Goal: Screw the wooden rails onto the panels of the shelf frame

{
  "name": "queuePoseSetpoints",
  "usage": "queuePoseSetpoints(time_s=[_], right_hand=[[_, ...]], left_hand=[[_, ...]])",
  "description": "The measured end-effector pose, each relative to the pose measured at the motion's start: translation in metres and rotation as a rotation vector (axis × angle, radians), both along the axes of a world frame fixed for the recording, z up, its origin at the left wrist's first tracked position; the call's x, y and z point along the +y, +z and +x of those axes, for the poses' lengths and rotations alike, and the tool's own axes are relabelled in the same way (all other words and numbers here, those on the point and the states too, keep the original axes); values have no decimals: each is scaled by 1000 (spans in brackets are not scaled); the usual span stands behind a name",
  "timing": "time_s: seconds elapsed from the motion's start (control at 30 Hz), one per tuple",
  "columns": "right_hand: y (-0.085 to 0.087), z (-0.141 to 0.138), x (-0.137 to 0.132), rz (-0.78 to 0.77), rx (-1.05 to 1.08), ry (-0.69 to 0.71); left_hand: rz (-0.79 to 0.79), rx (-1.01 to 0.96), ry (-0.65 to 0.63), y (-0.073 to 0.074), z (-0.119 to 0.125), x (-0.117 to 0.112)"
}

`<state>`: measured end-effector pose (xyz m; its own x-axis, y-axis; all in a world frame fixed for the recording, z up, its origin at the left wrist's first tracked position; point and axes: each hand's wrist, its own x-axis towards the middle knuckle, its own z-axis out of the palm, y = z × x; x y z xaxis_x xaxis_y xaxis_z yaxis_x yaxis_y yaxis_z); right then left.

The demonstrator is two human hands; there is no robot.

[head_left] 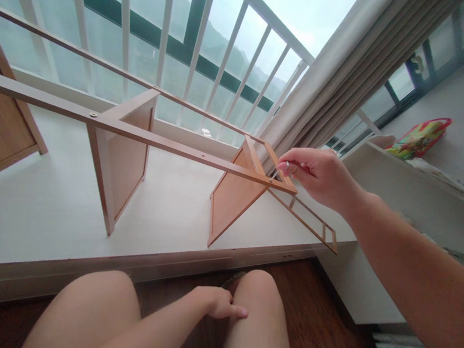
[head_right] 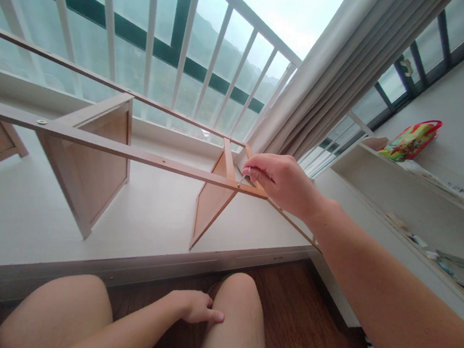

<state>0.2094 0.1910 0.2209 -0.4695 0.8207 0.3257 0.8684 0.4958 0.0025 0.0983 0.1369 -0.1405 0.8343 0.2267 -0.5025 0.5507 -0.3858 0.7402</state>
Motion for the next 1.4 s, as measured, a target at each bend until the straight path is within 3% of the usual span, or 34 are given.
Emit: queuePoseSetpoints(time_s=[0.27,0.63,0.93,1.13,1.4], right_hand=[[2,4,1,34,-18,-48],[5,-14,-2,10,-1,-209],[12,-12,-3,17,-206,-170],[13,-13,-6,102,-213,-169],[11,-2,-3,18,-209,-122]], left_hand=[[-9,-6,4,-2,0,-1],[-7,-1,16,-1,0,-1],[-8,-6,6,1,-1,-1],[-9,-12,4,-1,0,-1],[-13,-13,22,-4,1,-1]])
